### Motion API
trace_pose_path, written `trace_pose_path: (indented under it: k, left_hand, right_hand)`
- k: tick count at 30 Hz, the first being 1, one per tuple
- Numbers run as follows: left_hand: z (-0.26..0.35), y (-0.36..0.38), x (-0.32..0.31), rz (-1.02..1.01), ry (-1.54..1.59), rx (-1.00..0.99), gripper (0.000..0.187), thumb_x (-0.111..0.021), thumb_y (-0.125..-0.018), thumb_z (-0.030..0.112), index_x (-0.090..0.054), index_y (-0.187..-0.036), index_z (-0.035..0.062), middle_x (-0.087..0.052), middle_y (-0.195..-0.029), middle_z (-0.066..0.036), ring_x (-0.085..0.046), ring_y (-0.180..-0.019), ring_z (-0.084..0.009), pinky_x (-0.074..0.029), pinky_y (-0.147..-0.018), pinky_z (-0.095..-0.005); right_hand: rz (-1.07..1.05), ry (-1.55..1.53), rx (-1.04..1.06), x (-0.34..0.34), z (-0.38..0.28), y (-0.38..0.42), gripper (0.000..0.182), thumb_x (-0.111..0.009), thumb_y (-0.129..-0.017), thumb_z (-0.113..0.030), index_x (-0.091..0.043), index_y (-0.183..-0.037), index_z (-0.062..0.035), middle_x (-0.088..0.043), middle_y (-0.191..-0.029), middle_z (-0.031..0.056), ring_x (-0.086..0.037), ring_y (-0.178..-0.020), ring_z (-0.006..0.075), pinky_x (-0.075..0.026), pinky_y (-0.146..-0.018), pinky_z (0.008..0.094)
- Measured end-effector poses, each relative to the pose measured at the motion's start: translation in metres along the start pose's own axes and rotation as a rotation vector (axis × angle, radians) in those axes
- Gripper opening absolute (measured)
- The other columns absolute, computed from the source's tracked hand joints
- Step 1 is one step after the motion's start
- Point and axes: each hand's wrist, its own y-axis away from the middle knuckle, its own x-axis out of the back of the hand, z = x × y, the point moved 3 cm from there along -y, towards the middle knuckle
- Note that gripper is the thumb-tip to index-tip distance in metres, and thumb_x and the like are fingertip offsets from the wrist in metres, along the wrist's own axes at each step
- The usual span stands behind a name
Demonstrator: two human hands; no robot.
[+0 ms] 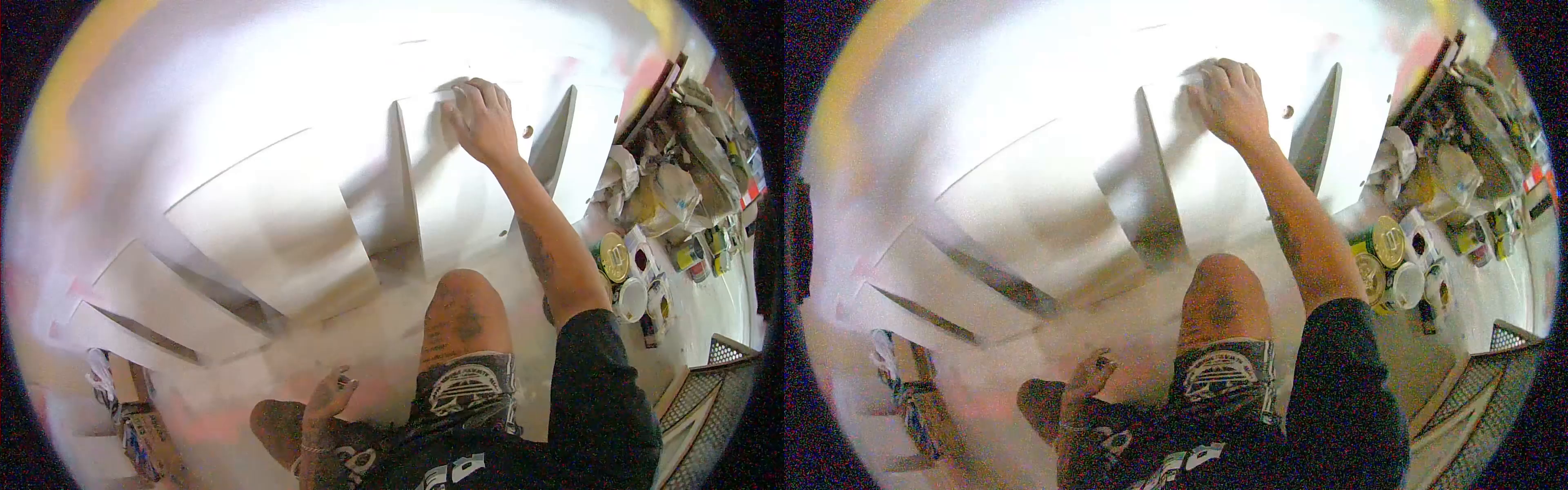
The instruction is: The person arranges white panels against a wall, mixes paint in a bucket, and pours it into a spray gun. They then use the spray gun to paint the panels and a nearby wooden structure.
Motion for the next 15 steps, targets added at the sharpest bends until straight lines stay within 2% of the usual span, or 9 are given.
trace_pose_path:
  k: [5, 7, 8, 10, 14, 15]
  left_hand:
    - [0.007, -0.004, -0.001, -0.012, -0.041, -0.073, 0.051, -0.06, -0.086, 0.033, -0.049, -0.126, 0.0035, -0.065, -0.102, -0.018, -0.063, -0.092, -0.0295, -0.049, -0.083, -0.0405]
    - [0.016, -0.001, 0.002, -0.039, -0.02, -0.005, 0.051, -0.06, -0.086, 0.033, -0.049, -0.126, 0.0034, -0.065, -0.102, -0.018, -0.063, -0.092, -0.0289, -0.049, -0.082, -0.0395]
    - [0.011, -0.003, 0.001, -0.035, -0.019, -0.007, 0.051, -0.06, -0.086, 0.033, -0.049, -0.126, 0.0034, -0.065, -0.102, -0.018, -0.063, -0.092, -0.0289, -0.049, -0.082, -0.0395]
    - [0.003, -0.008, -0.002, 0.014, -0.05, -0.14, 0.052, -0.06, -0.086, 0.033, -0.049, -0.126, 0.0031, -0.065, -0.103, -0.018, -0.063, -0.092, -0.0291, -0.049, -0.083, -0.0385]
    - [0.004, -0.007, -0.002, 0.047, -0.044, -0.174, 0.052, -0.061, -0.086, 0.032, -0.048, -0.127, 0.0027, -0.065, -0.103, -0.018, -0.063, -0.092, -0.0293, -0.049, -0.083, -0.0379]
    - [0.005, -0.008, -0.002, 0.027, -0.041, -0.151, 0.052, -0.06, -0.086, 0.032, -0.048, -0.127, 0.0028, -0.064, -0.103, -0.018, -0.063, -0.092, -0.0295, -0.049, -0.083, -0.0382]
  right_hand:
    - [-0.08, 0.042, 0.014, 0.002, 0.003, -0.01, 0.039, -0.058, -0.087, -0.038, -0.059, -0.105, -0.0035, -0.055, -0.111, 0.0153, -0.05, -0.106, 0.0352, -0.038, -0.095, 0.0453]
    - [-0.213, 0.031, -0.044, 0.004, 0.001, -0.015, 0.04, -0.057, -0.087, -0.039, -0.058, -0.106, -0.0034, -0.055, -0.112, 0.015, -0.05, -0.108, 0.0353, -0.038, -0.095, 0.0456]
    - [-0.209, 0.03, -0.041, 0.006, -0.001, -0.017, 0.04, -0.057, -0.087, -0.039, -0.058, -0.106, -0.0034, -0.055, -0.112, 0.015, -0.05, -0.108, 0.0353, -0.038, -0.095, 0.0456]
    - [-0.242, 0.025, -0.072, 0.009, -0.005, -0.019, 0.041, -0.057, -0.087, -0.04, -0.058, -0.106, -0.0029, -0.054, -0.112, 0.0157, -0.049, -0.109, 0.0352, -0.038, -0.095, 0.0456]
    - [-0.144, 0.052, 0.009, 0.003, -0.004, -0.007, 0.041, -0.057, -0.087, -0.039, -0.057, -0.107, -0.0026, -0.054, -0.114, 0.0159, -0.048, -0.109, 0.0343, -0.037, -0.095, 0.0456]
    - [-0.145, 0.029, -0.011, 0.003, -0.001, -0.005, 0.04, -0.059, -0.087, -0.035, -0.056, -0.11, -0.0024, -0.053, -0.116, 0.015, -0.046, -0.112, 0.0341, -0.036, -0.097, 0.0452]
